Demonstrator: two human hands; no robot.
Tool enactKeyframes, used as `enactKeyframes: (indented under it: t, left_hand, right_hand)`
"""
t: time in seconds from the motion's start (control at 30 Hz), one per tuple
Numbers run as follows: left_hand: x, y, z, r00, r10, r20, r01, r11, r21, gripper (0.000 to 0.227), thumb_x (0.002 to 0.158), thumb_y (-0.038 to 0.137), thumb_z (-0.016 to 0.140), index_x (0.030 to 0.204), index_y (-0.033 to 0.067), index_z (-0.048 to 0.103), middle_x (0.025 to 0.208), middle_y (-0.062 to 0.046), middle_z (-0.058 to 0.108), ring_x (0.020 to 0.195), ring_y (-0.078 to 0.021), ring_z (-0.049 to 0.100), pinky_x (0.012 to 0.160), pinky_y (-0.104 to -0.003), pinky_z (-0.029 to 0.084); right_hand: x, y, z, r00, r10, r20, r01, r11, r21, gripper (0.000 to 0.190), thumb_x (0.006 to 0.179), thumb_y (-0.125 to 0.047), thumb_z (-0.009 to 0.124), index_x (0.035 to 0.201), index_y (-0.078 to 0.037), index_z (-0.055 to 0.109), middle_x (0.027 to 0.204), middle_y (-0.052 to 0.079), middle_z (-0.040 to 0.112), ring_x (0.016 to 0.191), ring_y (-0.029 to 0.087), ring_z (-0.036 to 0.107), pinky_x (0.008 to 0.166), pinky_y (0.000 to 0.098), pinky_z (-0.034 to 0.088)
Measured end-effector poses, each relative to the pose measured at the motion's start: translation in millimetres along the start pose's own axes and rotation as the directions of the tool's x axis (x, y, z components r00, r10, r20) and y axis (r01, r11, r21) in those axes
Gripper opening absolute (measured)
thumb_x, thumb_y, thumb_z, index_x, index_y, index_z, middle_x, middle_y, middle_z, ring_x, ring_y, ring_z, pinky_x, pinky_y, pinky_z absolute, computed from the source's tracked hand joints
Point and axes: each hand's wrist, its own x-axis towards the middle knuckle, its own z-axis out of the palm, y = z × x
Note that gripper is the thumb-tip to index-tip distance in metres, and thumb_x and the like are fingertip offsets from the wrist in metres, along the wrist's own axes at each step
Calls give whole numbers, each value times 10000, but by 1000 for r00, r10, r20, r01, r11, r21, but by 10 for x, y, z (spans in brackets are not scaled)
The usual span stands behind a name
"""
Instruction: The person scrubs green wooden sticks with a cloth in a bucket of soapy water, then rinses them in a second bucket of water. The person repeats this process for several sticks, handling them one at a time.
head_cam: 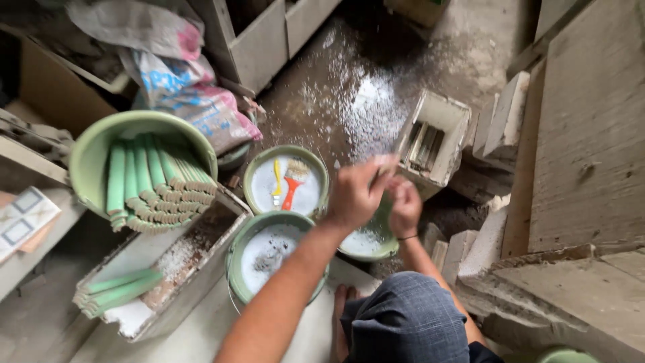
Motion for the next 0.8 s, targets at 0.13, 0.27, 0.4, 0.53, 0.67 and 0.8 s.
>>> enactKeyframes:
  t: [0.13, 0.27, 0.4, 0.53, 0.67, 0.8]
  left_hand:
    - [-1478, -1117, 495, 802, -477, 359, 499, 866, 34, 152, 978, 211, 665, 1071, 207, 785, 1006, -25, 797, 998, -248, 749, 924, -374, 589]
    - [-1792, -1190, 488, 773, -503, 386, 483, 861, 156, 219, 984, 202, 607, 1141, 266, 746, 1059, -38, 784, 1040, -291, 729, 962, -435, 586]
    - [-1894, -1322, 566, 725, -571, 386, 508, 821, 261, 199, 1009, 256, 583, 1162, 240, 710, 1035, -41, 781, 997, -282, 743, 903, -432, 606]
    - [-1717, -1159, 483, 672, -615, 412, 520, 788, 328, 231, 989, 194, 561, 1157, 254, 708, 1014, -59, 776, 993, -294, 746, 907, -433, 609]
    - [-1639, -1142, 423, 691, -595, 411, 505, 804, 314, 229, 987, 161, 538, 1113, 242, 711, 994, -63, 775, 987, -302, 747, 894, -443, 609]
    - [-1678, -1101, 426, 696, -590, 408, 516, 807, 288, 290, 980, 116, 477, 1094, 235, 716, 945, -82, 777, 958, -326, 752, 871, -459, 617]
  right_hand:
    - [-205, 930, -217, 637, 713, 293, 59, 334, -941, 290, 885, -409, 656, 1146, -386, 783, 1152, -12, 782, 1150, 299, 710, 955, 477, 579]
    - [-191, 1155, -255, 834, 411, 368, 35, 626, -779, 361, 898, -210, 615, 1226, -296, 739, 1209, -2, 742, 1229, 251, 646, 1059, 407, 516]
    - [-328, 689, -165, 848, 409, 337, -67, 714, -697, 366, 916, -151, 619, 1243, -268, 734, 1204, 56, 747, 1174, 314, 666, 1039, 454, 526]
    - [-373, 786, -106, 759, 532, 375, -78, 646, -760, 340, 907, -212, 619, 1203, -309, 755, 1144, -20, 773, 1147, 239, 694, 1014, 405, 543]
    - [-330, 683, 15, 760, 508, 406, -62, 678, -733, 354, 893, -215, 637, 1222, -289, 745, 1131, -2, 775, 1120, 260, 702, 989, 424, 557]
    - [-253, 365, 27, 744, 550, 380, -129, 675, -726, 345, 911, -228, 625, 1232, -268, 745, 1192, 24, 760, 1163, 298, 681, 1035, 450, 526]
